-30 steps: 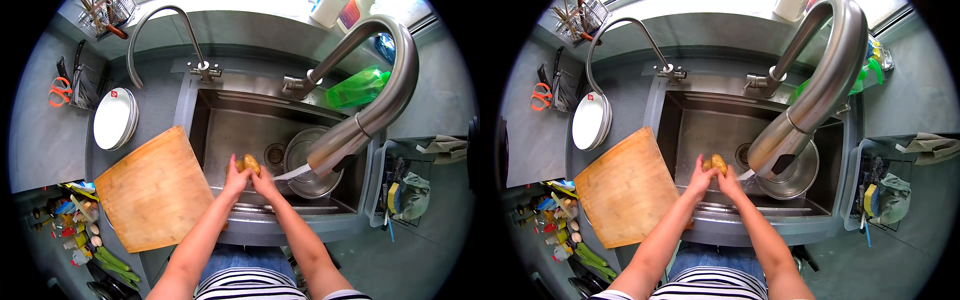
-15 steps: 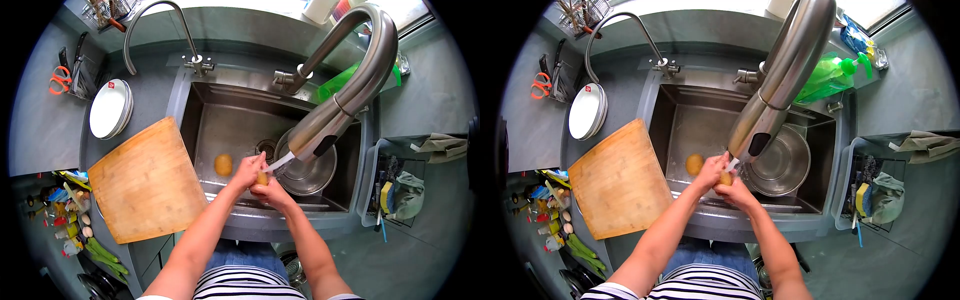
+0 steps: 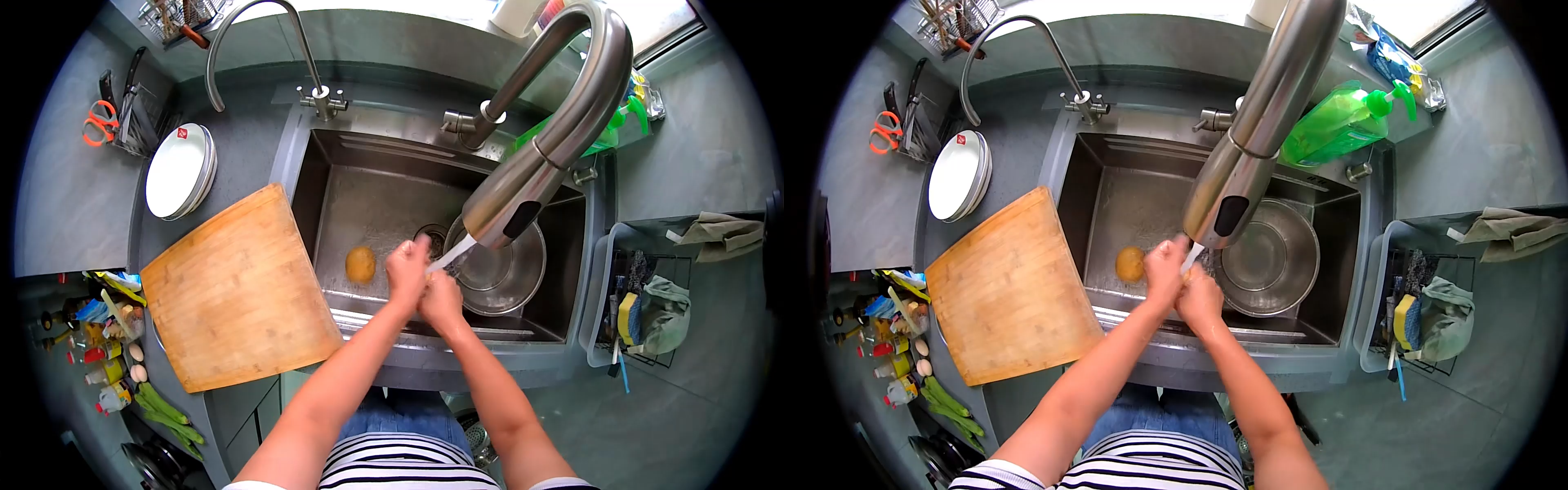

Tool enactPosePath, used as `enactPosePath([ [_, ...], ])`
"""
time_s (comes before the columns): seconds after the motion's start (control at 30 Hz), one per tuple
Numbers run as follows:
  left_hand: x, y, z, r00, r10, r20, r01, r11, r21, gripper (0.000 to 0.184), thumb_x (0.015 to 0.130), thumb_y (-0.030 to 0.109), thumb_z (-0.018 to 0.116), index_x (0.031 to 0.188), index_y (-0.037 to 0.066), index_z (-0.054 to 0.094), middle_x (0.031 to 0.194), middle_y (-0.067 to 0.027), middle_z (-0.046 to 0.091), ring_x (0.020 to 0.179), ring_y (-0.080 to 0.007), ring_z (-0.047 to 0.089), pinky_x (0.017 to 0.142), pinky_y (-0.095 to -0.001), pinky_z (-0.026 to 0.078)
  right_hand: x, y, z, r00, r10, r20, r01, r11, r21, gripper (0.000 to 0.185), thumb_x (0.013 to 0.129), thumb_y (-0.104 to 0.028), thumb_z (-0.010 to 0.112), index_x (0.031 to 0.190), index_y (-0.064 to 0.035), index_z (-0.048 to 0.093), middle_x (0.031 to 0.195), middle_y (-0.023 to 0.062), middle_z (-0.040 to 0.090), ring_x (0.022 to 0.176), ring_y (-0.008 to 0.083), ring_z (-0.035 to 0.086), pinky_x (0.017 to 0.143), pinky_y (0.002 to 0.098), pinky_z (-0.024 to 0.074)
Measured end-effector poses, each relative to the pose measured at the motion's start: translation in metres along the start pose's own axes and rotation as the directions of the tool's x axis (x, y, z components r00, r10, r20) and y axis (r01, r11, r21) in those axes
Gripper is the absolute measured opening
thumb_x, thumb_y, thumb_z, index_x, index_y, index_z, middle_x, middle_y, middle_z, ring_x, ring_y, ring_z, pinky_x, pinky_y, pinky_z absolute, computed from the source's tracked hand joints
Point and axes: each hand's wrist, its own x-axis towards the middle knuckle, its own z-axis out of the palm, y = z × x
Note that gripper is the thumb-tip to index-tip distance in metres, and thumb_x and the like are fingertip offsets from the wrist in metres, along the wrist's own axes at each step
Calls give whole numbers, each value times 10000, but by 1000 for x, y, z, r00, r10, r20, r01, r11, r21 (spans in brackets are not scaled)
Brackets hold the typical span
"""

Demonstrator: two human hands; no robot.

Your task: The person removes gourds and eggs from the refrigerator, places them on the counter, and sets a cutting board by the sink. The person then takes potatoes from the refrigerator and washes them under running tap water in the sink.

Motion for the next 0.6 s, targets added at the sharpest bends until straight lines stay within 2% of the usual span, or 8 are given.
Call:
enactPosePath([
  [0.03, -10, -3, 8, 958, 261, -118, -251, 963, 98, 297, 854, 272, 725, 826, 35, 548, 725, -49, 565, 656, -122, 502, 615, -290, 448, 3, -6, -3, 997, 28, -77, -41, 985, -168, 438, 761, -224, 725, 1088, -5, 531, 813, 237, 671, 827, 412, 670, 674, 502, 495],
  [0.1, -27, 2, 12, 974, 179, -142, -162, 979, 124, 185, 869, 111, 696, 879, 43, 524, 833, -24, 551, 768, -95, 490, 682, -259, 450, 5, -11, -7, 996, -14, -92, 14, 1000, -5, 417, 794, -173, 677, 1120, -1, 481, 868, 258, 665, 869, 473, 625, 698, 531, 482],
  [0.17, -28, 16, 5, 992, 127, -17, -125, 988, 95, 185, 902, 167, 670, 883, 48, 529, 822, -22, 551, 752, -96, 496, 679, -266, 453, 0, -3, 0, 967, -170, -192, 206, 960, 190, 395, 807, -152, 659, 1114, 7, 469, 879, 265, 658, 860, 487, 617, 701, 529, 482],
  [0.3, -11, 12, -15, 982, -63, 177, 89, 985, -147, 262, 974, 313, 574, 895, 66, 537, 812, -27, 557, 721, -105, 512, 671, -279, 459, -15, -14, -8, 969, -230, -92, 247, 900, 360, 407, 810, -116, 651, 1137, 17, 448, 1017, 313, 605, 968, 495, 579, 751, 491, 476],
  [0.33, -4, 8, -17, 975, -109, 194, 153, 962, -225, 366, 997, 431, 491, 886, 86, 545, 803, -35, 573, 714, -123, 538, 663, -286, 470, -18, -9, -11, 975, -223, 3, 205, 899, 387, 409, 869, -126, 620, 1198, 25, 431, 1043, 289, 590, 974, 443, 607, 778, 460, 479],
  [0.43, 8, -1, -33, 882, -305, 358, 449, 774, -446, 390, 990, 462, 481, 867, 99, 549, 804, -43, 587, 726, -153, 564, 675, -301, 486, -25, -12, -17, 945, -121, 305, -94, 791, 605, 461, 949, -185, 575, 1318, 8, 379, 1070, 98, 591, 855, 223, 610, 764, 365, 503],
  [0.57, 3, -2, -32, 913, -228, 339, 351, 862, -364, 378, 998, 455, 464, 897, 100, 549, 851, -50, 589, 776, -158, 566, 728, -296, 484, -23, -3, 17, 972, -181, -151, 234, 813, 534, 306, 1010, -257, 487, 1196, -14, 498, 964, 51, 564, 766, 124, 546, 670, 261, 442],
  [0.6, 0, -6, -31, 938, -142, 315, 250, 909, -334, 340, 1005, 418, 461, 956, 92, 545, 895, -51, 580, 809, -147, 555, 753, -287, 475, -24, -13, 11, 971, -125, -201, 202, 881, 428, 292, 1026, -275, 442, 1082, -10, 550, 940, 40, 565, 775, 110, 525, 691, 274, 441],
])
